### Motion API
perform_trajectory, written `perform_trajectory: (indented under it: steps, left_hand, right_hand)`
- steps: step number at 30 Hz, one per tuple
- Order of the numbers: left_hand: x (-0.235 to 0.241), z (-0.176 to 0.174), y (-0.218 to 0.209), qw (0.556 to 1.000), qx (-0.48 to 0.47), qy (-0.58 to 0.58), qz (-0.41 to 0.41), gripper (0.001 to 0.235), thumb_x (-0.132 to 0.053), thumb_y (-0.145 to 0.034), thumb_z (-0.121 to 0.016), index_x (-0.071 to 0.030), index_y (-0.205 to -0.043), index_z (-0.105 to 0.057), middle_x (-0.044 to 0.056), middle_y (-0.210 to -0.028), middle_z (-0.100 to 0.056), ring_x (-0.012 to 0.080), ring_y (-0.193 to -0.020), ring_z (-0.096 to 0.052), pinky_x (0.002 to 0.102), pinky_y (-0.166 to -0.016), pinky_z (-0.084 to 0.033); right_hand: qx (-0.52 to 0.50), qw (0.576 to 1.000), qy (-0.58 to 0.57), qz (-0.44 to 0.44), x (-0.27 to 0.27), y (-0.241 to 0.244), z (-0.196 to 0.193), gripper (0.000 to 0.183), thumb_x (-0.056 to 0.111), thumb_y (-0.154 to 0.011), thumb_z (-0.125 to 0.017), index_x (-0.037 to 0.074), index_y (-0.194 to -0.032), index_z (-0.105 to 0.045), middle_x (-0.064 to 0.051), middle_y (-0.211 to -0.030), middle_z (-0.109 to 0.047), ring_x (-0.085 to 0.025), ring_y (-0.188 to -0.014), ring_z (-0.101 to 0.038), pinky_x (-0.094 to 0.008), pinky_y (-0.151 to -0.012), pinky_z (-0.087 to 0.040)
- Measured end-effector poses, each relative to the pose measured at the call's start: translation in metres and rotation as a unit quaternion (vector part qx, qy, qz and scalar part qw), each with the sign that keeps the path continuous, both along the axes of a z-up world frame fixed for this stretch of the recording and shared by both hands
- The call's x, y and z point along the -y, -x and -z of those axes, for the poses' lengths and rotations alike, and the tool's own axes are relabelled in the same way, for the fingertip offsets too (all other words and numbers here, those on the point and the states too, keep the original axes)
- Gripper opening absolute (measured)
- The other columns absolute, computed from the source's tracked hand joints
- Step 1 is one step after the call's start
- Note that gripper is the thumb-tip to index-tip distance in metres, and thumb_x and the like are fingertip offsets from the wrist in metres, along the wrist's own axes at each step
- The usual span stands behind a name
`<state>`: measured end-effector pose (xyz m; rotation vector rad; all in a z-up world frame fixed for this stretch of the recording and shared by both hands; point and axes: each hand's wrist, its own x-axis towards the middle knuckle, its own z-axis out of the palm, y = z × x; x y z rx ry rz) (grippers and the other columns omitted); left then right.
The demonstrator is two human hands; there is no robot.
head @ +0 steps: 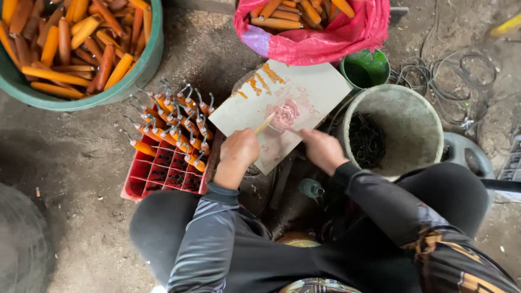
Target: The person mixes a pink paste on a board, then picks up an orange handle and a metal hook. They apply the paste to the hook and attach it to the handle, repeating the process with additional hooks.
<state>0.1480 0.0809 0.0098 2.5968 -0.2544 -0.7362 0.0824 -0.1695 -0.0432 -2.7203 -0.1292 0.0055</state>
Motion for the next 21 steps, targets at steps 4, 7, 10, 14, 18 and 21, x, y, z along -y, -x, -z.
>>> perform_trajectory:
  steps: [4,7,10,14,18,21]
  left_hand:
    - [0.01,0.021,-0.001,0.999,0.026,0.029,0.006,0.027,-0.017,-0.09,-0.059,0.0,-0.11,-0.066,0.026,-0.104,-0.072,0.0433,-0.102,-0.07,0.052,-0.087,-0.056]
    - [0.014,0.037,0.002,0.999,0.036,0.013,0.001,0.031,-0.018,-0.09,-0.06,0.002,-0.114,-0.059,0.027,-0.103,-0.072,0.0437,-0.101,-0.07,0.052,-0.087,-0.056]
    - [0.013,0.048,0.001,0.998,0.058,0.006,-0.011,0.031,-0.016,-0.091,-0.057,0.004,-0.114,-0.059,0.029,-0.103,-0.072,0.0435,-0.101,-0.071,0.051,-0.087,-0.057]
    - [0.016,0.048,-0.002,0.995,0.089,0.035,-0.012,0.026,-0.011,-0.09,-0.055,0.004,-0.107,-0.067,0.028,-0.102,-0.073,0.0418,-0.101,-0.072,0.049,-0.088,-0.058]
    - [0.017,0.03,-0.002,0.997,0.061,0.019,0.041,0.024,-0.014,-0.09,-0.055,-0.003,-0.101,-0.074,0.023,-0.102,-0.074,0.0406,-0.098,-0.072,0.049,-0.085,-0.058]
    - [0.002,0.011,-0.008,0.995,0.069,-0.026,0.074,0.025,-0.014,-0.09,-0.056,-0.005,-0.102,-0.076,0.022,-0.105,-0.073,0.0405,-0.098,-0.072,0.049,-0.084,-0.058]
  right_hand:
    - [-0.041,0.991,0.115,0.05,0.019,-0.017,-0.012,0.034,0.008,-0.092,-0.055,0.015,-0.125,-0.063,-0.014,-0.103,-0.068,-0.039,-0.089,-0.069,-0.052,-0.074,-0.055]
    - [-0.024,0.992,0.109,0.061,0.002,-0.02,-0.001,0.041,0.006,-0.094,-0.054,0.017,-0.133,-0.062,-0.014,-0.105,-0.067,-0.038,-0.088,-0.069,-0.049,-0.075,-0.056]
    - [-0.01,0.997,0.051,0.051,-0.021,-0.002,0.01,0.048,0.005,-0.094,-0.054,0.02,-0.138,-0.062,-0.018,-0.104,-0.064,-0.038,-0.092,-0.067,-0.048,-0.076,-0.057]
    - [-0.012,0.997,0.071,0.017,-0.007,0.013,0.002,0.056,-0.001,-0.085,-0.053,0.022,-0.135,-0.065,-0.019,-0.11,-0.062,-0.038,-0.093,-0.064,-0.048,-0.075,-0.056]
    - [-0.012,0.989,0.14,0.054,0.019,-0.011,-0.013,0.054,0.002,-0.085,-0.057,0.025,-0.132,-0.067,-0.019,-0.103,-0.061,-0.039,-0.091,-0.064,-0.049,-0.076,-0.055]
    - [0.031,0.995,0.074,0.066,0.006,-0.02,-0.01,0.043,0.006,-0.09,-0.058,0.023,-0.128,-0.068,-0.017,-0.097,-0.062,-0.039,-0.085,-0.066,-0.05,-0.071,-0.054]
